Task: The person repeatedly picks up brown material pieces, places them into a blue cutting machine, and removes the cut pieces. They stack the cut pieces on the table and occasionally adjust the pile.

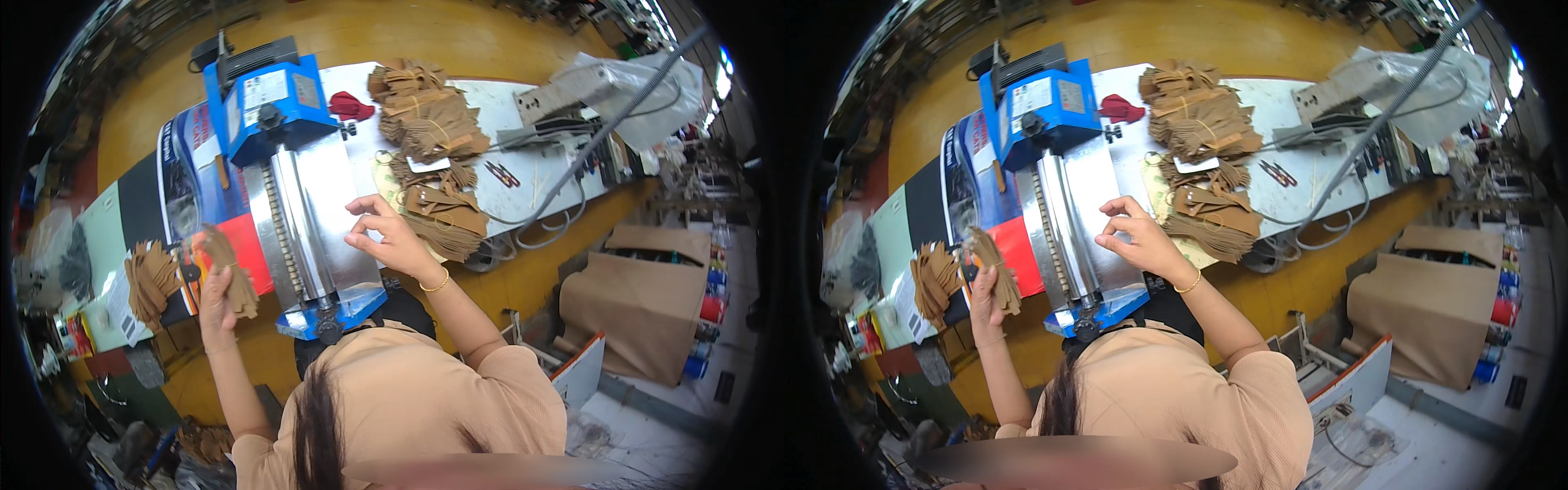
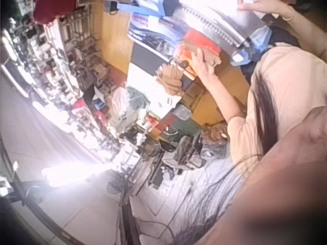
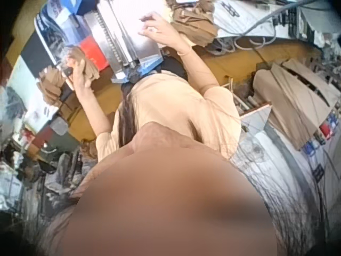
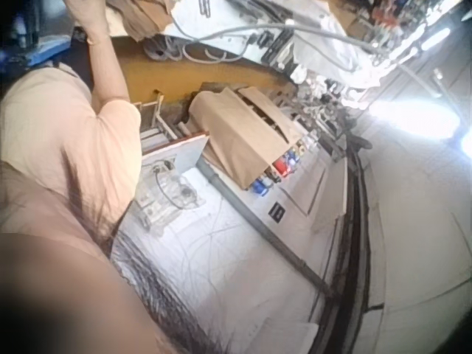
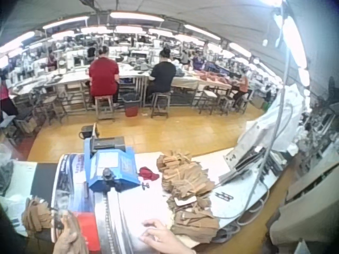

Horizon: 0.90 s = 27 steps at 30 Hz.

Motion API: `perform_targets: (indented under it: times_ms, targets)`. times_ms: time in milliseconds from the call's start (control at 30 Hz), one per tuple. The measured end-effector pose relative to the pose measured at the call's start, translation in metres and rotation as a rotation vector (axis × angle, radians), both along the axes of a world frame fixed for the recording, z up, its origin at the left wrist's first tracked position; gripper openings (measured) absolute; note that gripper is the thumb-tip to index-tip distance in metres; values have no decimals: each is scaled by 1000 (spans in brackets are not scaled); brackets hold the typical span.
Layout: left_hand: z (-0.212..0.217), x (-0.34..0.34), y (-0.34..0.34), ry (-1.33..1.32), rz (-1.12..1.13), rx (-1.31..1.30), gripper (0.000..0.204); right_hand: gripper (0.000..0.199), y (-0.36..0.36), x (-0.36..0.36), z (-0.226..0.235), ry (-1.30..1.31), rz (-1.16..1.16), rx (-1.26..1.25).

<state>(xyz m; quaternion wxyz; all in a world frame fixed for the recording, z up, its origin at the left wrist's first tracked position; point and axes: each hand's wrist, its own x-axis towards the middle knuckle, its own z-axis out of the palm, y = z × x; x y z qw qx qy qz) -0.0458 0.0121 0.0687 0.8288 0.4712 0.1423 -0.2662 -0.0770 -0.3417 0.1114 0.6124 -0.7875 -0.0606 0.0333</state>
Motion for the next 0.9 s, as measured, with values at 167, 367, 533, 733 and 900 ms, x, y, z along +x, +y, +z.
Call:
perform_targets:
  times_ms: [167,367,533,733,900]
  targets:
    - [-84,26,59,-100,191,485,36,16,-62,-19,-50,-60,-291,-571]
    - [-179,45,110,-275,141,988,44,30,-161,-39,-104,202,-578,-905]
    - [-196,52,119,-274,-152,1596,50,46,-186,-38,-136,410,-509,-1061]
    - [-175,55,105,-260,-57,1652,62,50,-192,-26,-137,411,-394,-1109]
    - [-108,61,51,-539,173,1324,65,41,-202,-20,-92,449,-308,-888]
